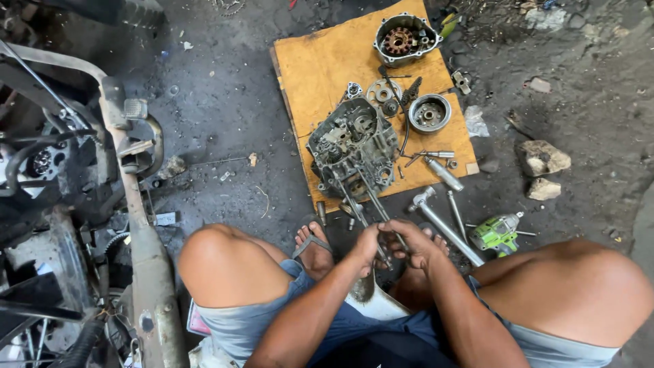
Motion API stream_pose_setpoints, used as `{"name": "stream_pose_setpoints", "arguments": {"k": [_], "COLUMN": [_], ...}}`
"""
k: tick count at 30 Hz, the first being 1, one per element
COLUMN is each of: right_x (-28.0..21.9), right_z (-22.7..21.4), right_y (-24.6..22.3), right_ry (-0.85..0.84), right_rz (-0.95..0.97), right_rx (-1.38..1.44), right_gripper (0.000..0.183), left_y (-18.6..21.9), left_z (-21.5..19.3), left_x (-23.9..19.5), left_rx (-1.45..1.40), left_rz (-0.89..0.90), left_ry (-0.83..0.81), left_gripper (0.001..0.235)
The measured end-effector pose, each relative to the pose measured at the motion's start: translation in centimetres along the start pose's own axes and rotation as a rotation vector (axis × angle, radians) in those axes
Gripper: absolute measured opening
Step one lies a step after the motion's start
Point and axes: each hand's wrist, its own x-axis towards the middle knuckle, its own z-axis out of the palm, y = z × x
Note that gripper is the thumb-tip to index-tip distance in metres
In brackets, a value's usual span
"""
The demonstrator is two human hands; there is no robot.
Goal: Disassembling a motorcycle engine crankcase using an impact driver and hand tools
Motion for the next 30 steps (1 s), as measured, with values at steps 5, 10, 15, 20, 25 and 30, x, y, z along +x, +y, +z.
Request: {"name": "stream_pose_setpoints", "arguments": {"k": [5, 10, 15, 20, 25, 30], "right_x": [2.3, 3.8, 4.5, 5.5, 2.9, 2.7], "right_z": [-3.4, -4.3, -3.9, -2.0, 2.0, 4.4], "right_y": [2.7, 4.0, 5.3, 6.5, 3.9, 3.2], "right_ry": [0.077, 0.094, 0.095, 0.031, -0.068, -0.042], "right_rz": [0.085, 0.095, 0.133, 0.145, -0.024, -0.167], "right_rx": [-0.071, -0.080, -0.003, 0.007, -0.148, -0.252], "right_gripper": [0.022, 0.019, 0.024, 0.031, 0.052, 0.068], "left_y": [0.3, 0.7, 1.5, -1.0, -0.6, 6.9], "left_z": [2.5, 2.9, 1.7, -3.9, -7.6, -5.4], "left_x": [-2.5, -3.2, -4.1, 0.3, 1.3, -4.5], "left_rx": [0.229, 0.321, 0.562, 1.126, 0.529, 0.605], "left_rz": [0.012, 0.080, 0.065, 0.114, 0.107, 0.014], "left_ry": [0.148, 0.195, 0.312, 0.235, 0.346, 0.353], "left_gripper": [0.043, 0.033, 0.033, 0.031, 0.034, 0.057]}}
